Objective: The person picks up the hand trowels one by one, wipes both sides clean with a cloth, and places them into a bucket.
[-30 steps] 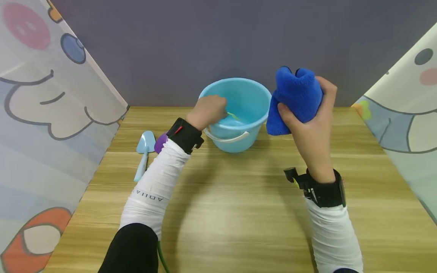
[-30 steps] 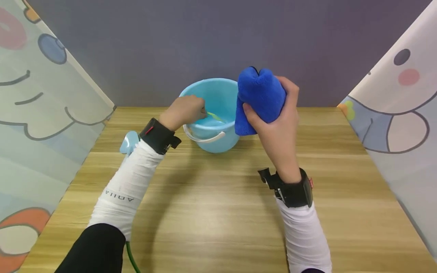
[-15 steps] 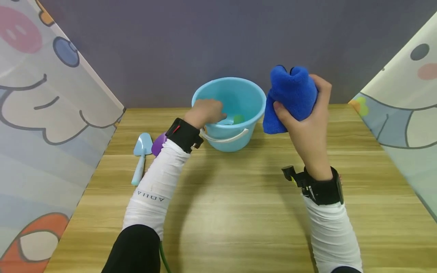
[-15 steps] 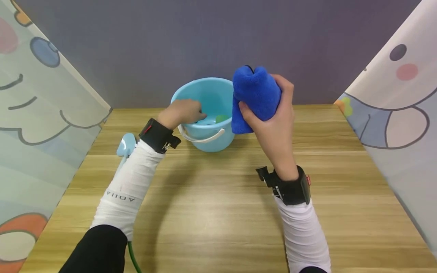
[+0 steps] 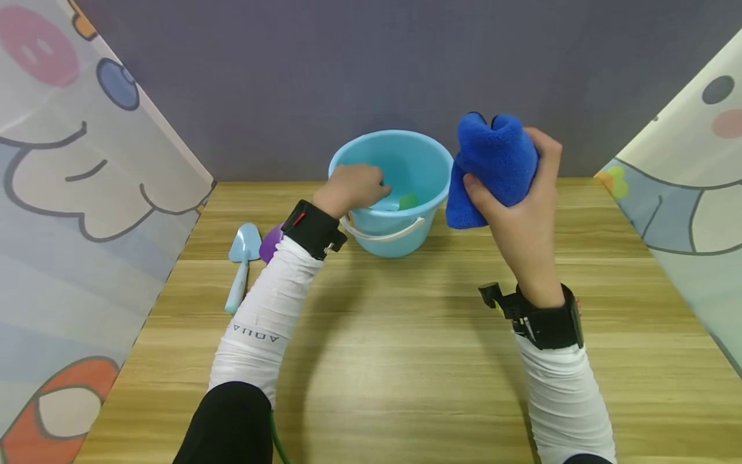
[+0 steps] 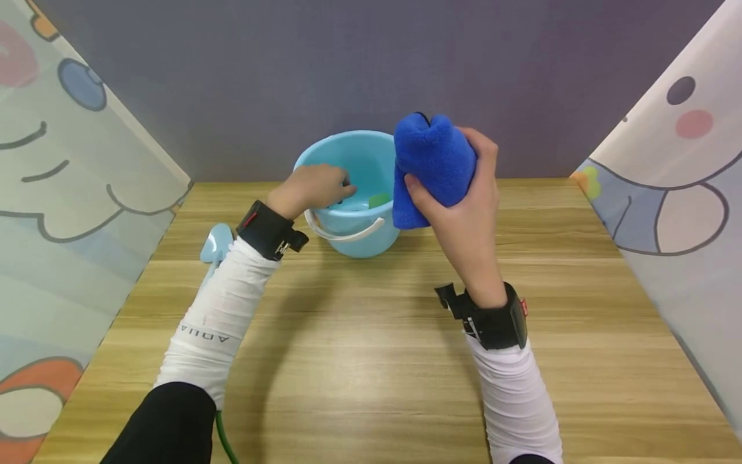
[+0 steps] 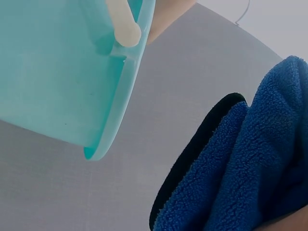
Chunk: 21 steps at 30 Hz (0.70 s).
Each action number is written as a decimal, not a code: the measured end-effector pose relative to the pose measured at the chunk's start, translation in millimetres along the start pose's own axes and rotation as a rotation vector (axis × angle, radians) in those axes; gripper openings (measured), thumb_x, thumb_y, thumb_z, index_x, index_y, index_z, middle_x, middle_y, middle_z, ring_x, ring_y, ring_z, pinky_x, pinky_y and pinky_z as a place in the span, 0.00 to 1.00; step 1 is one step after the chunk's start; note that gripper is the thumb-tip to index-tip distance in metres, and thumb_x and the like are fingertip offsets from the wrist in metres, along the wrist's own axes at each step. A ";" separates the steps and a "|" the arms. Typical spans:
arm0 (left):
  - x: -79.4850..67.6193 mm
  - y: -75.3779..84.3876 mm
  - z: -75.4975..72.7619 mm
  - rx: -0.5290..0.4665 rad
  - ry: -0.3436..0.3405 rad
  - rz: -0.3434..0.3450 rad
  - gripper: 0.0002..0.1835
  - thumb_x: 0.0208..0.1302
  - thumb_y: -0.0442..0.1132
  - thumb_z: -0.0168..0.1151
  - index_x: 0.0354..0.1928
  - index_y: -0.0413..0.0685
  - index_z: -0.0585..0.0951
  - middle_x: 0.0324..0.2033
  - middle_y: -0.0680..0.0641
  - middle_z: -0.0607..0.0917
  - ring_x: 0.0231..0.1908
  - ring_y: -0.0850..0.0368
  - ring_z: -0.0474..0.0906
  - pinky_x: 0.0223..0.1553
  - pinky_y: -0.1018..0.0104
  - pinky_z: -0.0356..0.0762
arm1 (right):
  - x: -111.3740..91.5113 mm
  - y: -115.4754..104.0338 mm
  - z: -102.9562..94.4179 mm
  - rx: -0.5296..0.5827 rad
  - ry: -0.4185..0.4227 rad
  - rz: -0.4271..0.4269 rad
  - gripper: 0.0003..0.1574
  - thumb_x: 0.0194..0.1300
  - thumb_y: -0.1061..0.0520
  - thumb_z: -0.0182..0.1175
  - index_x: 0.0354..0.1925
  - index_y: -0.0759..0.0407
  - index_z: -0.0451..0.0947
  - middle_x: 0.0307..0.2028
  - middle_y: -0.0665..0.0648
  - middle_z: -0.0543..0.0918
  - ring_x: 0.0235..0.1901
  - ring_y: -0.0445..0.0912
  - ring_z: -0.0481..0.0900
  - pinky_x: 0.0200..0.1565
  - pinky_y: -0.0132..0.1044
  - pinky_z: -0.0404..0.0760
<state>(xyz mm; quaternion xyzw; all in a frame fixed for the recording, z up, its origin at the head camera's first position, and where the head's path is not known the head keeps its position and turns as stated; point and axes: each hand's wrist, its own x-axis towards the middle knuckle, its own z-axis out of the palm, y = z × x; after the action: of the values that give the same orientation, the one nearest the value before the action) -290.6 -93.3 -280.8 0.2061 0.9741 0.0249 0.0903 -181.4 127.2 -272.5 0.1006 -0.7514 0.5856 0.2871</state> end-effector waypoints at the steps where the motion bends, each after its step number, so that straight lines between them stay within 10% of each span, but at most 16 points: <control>1: -0.8 0.0 0.0 -0.003 0.009 0.004 0.23 0.74 0.51 0.42 0.19 0.53 0.62 0.21 0.51 0.64 0.26 0.55 0.67 0.30 0.60 0.64 | -0.4 -0.1 0.2 -0.001 -0.003 0.004 0.43 0.53 0.56 0.69 0.63 0.43 0.61 0.60 0.50 0.72 0.55 0.45 0.70 0.53 0.52 0.71; 10: -19.0 2.8 -12.0 0.020 0.258 0.037 0.22 0.74 0.48 0.40 0.18 0.53 0.61 0.17 0.52 0.61 0.20 0.57 0.60 0.23 0.64 0.56 | 0.5 0.3 1.6 0.002 -0.020 -0.011 0.42 0.53 0.57 0.69 0.63 0.43 0.61 0.60 0.50 0.71 0.56 0.45 0.69 0.54 0.53 0.70; 17: -80.6 -2.6 -15.4 0.015 0.540 -0.080 0.17 0.73 0.49 0.44 0.32 0.47 0.76 0.18 0.50 0.73 0.20 0.52 0.70 0.24 0.58 0.67 | -2.2 3.2 -1.1 -0.009 -0.022 0.013 0.43 0.54 0.56 0.69 0.64 0.43 0.61 0.60 0.51 0.71 0.56 0.45 0.69 0.54 0.55 0.71; 21: -115.7 -22.9 -1.6 -0.014 0.578 -0.192 0.18 0.72 0.50 0.44 0.34 0.44 0.76 0.19 0.48 0.76 0.19 0.49 0.73 0.16 0.56 0.68 | -4.9 5.3 -2.6 -0.025 -0.027 0.026 0.43 0.54 0.56 0.69 0.64 0.42 0.61 0.60 0.52 0.71 0.55 0.45 0.70 0.53 0.56 0.71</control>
<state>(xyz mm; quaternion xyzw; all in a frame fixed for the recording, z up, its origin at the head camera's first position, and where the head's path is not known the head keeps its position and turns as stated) -196.0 -161.3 -262.0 0.0970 0.9742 0.0808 -0.1872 -179.1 130.3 -279.2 0.0951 -0.7637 0.5783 0.2706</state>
